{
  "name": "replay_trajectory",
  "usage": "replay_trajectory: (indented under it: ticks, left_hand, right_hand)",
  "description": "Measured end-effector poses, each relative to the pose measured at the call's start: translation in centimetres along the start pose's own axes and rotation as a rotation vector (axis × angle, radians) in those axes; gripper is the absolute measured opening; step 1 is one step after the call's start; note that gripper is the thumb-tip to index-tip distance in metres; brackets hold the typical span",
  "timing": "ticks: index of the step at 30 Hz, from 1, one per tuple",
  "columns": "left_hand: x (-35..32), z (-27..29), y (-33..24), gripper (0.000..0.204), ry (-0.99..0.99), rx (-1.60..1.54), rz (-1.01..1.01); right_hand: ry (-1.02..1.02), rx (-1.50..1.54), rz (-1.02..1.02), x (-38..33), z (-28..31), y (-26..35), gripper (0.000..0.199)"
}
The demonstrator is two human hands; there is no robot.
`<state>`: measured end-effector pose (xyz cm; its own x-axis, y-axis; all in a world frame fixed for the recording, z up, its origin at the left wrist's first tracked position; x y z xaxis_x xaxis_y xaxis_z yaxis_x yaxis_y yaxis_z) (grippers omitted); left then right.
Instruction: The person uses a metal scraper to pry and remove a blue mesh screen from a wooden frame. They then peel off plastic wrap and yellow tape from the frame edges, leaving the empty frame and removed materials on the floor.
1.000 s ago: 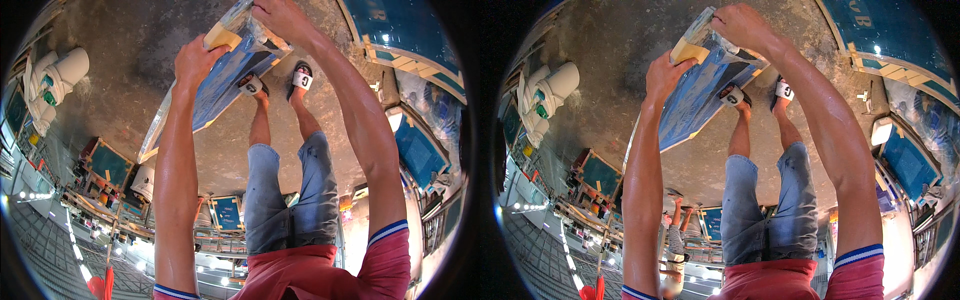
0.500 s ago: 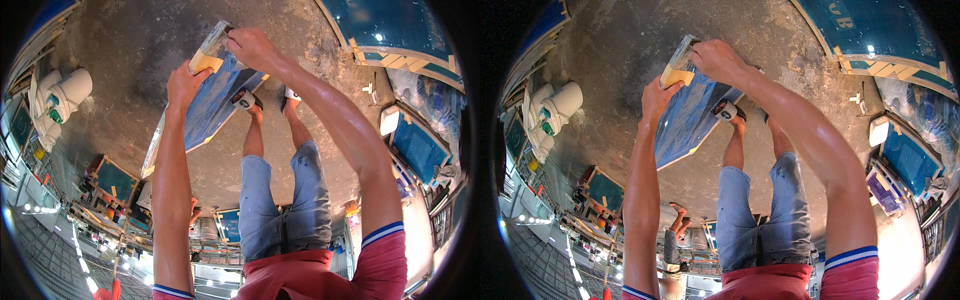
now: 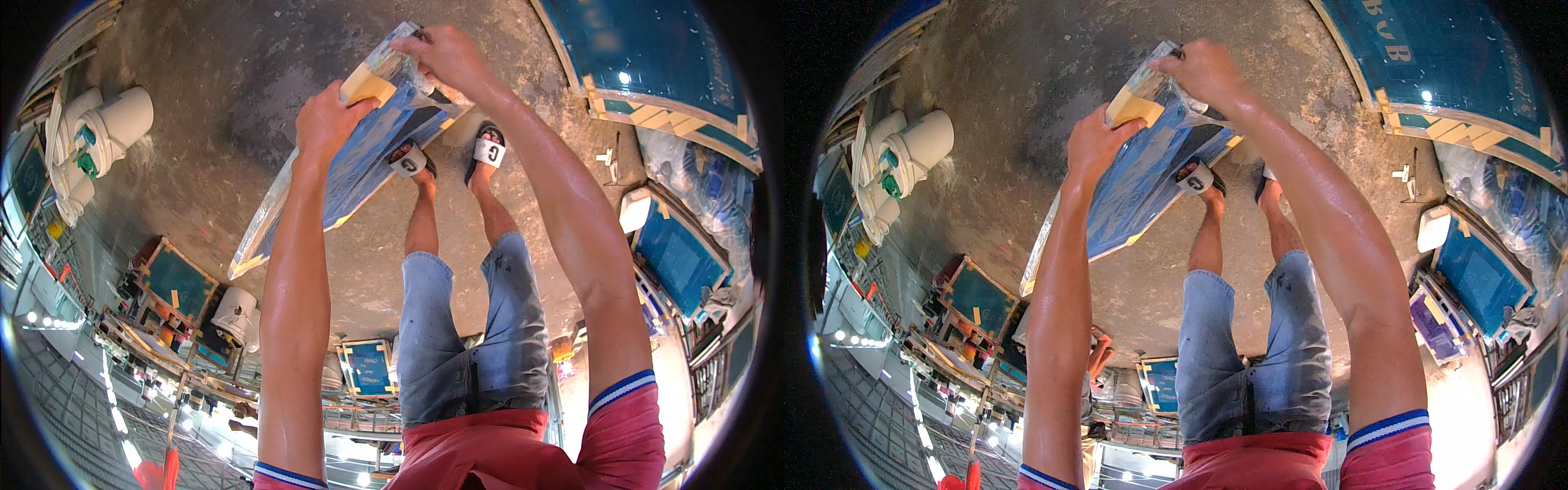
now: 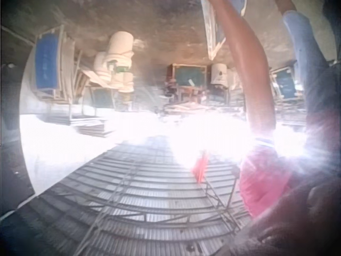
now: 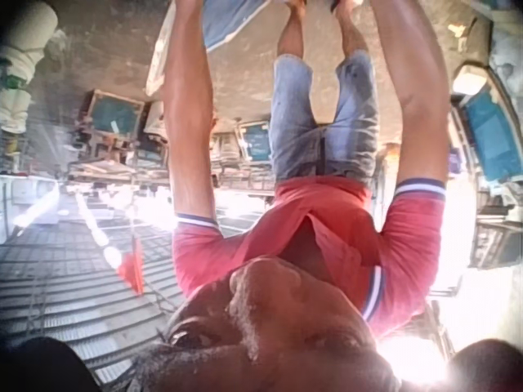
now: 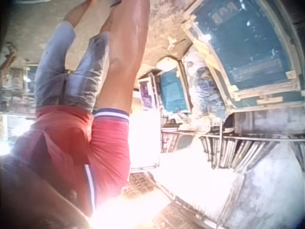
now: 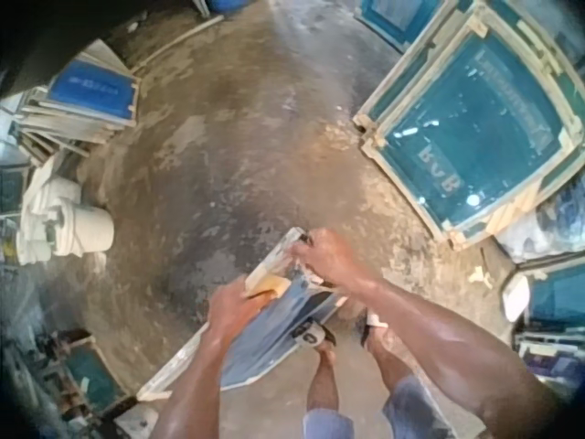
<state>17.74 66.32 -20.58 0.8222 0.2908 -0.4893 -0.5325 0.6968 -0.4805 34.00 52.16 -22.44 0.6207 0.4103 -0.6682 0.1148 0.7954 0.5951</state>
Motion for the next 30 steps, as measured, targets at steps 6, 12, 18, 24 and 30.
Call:
replay_trajectory:
  ticks: [6,12,18,24,30]
  left_hand:
    - [-0.1,0.0,0.1,0.063,-0.015,0.002,-0.015]
    - [-0.4,0.2,-1.0,0.057,0.036,-0.057,-0.040]
    - [0.1,0.2,-0.7,0.052,0.015,-0.023,-0.057]
    - [2.1,-0.6,1.8,0.052,-0.040,-0.078,-0.085]
    - [0.1,-1.2,4.5,0.056,-0.122,-0.307,-0.153]
  right_hand:
    - [-0.114,-0.280,0.378,-1.2,0.7,2.3,0.041]
    - [-0.063,-0.545,0.597,-2.0,1.1,2.6,0.031]
    - [-0.100,-0.564,0.735,-2.7,-0.4,2.6,0.021]
    - [0.113,-0.753,0.609,-5.3,-6.0,2.6,0.017]
    - [-0.115,-2.939,1.327,-14.3,-12.1,-2.4,0.014]
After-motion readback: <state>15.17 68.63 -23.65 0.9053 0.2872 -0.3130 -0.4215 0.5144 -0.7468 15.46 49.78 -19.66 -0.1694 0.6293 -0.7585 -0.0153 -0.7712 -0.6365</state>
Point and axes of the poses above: each hand's wrist, its own x-axis towards the middle knuckle, its own z-axis out of the back of the hand, y = z × x, the point moved 5 cm from there along x, towards the middle knuckle, and after that the axes turned 13 degrees about -z, right-handed, at the moved point
